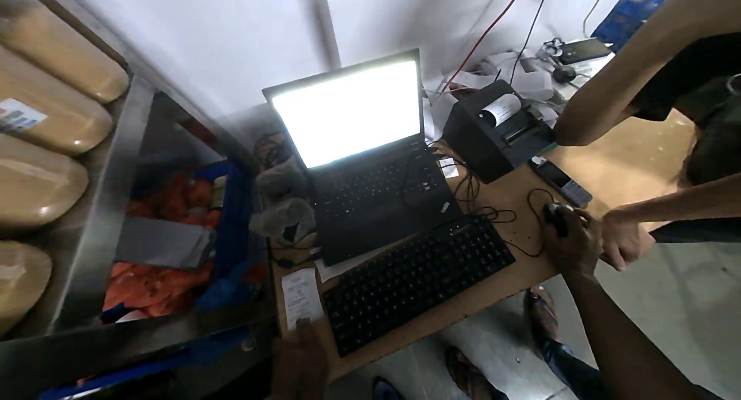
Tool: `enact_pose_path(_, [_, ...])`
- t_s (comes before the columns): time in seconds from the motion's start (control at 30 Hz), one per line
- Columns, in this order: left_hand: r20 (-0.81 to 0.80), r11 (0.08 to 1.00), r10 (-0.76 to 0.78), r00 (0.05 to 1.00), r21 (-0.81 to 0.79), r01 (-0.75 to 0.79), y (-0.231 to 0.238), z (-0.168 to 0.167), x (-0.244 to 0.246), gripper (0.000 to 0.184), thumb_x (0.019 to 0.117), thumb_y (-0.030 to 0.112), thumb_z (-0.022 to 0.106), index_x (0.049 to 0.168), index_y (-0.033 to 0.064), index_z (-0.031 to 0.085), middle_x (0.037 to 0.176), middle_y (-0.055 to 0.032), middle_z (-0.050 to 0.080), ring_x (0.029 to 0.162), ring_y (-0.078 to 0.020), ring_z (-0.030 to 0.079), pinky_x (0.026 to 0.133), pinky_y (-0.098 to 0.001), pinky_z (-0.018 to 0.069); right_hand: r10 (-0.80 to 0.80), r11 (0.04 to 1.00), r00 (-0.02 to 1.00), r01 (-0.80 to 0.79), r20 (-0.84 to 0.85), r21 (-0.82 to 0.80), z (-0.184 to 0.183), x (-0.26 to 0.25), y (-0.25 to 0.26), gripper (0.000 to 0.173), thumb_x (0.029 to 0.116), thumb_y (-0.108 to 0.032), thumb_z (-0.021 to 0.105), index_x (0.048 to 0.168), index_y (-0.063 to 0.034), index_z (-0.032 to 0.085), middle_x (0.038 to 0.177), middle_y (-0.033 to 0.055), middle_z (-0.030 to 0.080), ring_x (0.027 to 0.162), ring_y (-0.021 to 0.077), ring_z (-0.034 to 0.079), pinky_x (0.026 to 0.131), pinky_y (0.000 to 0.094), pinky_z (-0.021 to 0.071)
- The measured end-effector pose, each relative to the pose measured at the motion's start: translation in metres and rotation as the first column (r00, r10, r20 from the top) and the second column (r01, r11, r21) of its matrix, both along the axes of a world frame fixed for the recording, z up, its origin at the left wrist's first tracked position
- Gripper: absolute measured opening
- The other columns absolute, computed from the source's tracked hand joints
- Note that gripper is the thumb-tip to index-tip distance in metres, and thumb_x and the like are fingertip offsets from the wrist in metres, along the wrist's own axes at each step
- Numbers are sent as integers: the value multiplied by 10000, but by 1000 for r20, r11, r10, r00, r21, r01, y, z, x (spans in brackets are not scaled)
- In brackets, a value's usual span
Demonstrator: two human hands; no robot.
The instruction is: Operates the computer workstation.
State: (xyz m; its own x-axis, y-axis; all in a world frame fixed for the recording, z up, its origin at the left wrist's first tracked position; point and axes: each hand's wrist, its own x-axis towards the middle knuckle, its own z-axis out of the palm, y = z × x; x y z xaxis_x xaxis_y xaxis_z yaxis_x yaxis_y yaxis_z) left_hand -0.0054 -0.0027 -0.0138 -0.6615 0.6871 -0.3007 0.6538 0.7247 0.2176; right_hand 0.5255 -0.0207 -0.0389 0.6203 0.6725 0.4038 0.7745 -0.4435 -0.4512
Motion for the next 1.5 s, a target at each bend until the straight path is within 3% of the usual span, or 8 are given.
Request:
enact_pose_path(0.63, [-26, 1000, 7, 1000, 15, -7, 1, -6, -1, 718, 1072, 551, 374, 1466, -44, 460, 1255, -276, 676, 1162, -425, 676, 964, -599, 540, -3, 1000, 1000, 3, 29, 28, -5, 2, 1, 398, 932, -193, 622, 1289, -23, 672, 1374, 338, 546, 1224, 559, 546, 948, 720, 440])
enact_pose_path(0.93, [-33, 1000, 14, 999, -7, -14, 3, 4, 4, 717, 1069, 558, 374, 1489, -16, 460, 1300, -243, 667, 1210, -390, 658, 999, -594, 519, 6, 1000, 999, -7, 37, 22, -3, 2, 0, 396, 935, -181, 626, 1295, -20, 670, 1373, 340, 547, 1219, 556, 554, 953, 711, 453])
enact_pose_path(1.1, [-22, 1000, 23, 999, -3, -23, 5, 7, 6, 709, 1070, 533, 412, 1494, -35, 445, 1306, -264, 656, 1216, -409, 651, 1008, -594, 513, 5, 999, 999, -6, 41, 37, -5, 3, 0, 409, 935, -212, 609, 1290, -18, 669, 1364, 349, 546, 1208, 568, 551, 939, 716, 449])
enact_pose_path(1.5, [-18, 999, -39, 999, 25, 39, 1, -10, -7, 734, 1077, 541, 355, 1456, -80, 452, 1289, -287, 652, 1187, -416, 665, 997, -581, 535, -21, 999, 999, 20, 38, 37, -3, 1, 1, 384, 935, -190, 627, 1261, 6, 679, 1350, 348, 555, 1202, 574, 550, 938, 730, 430])
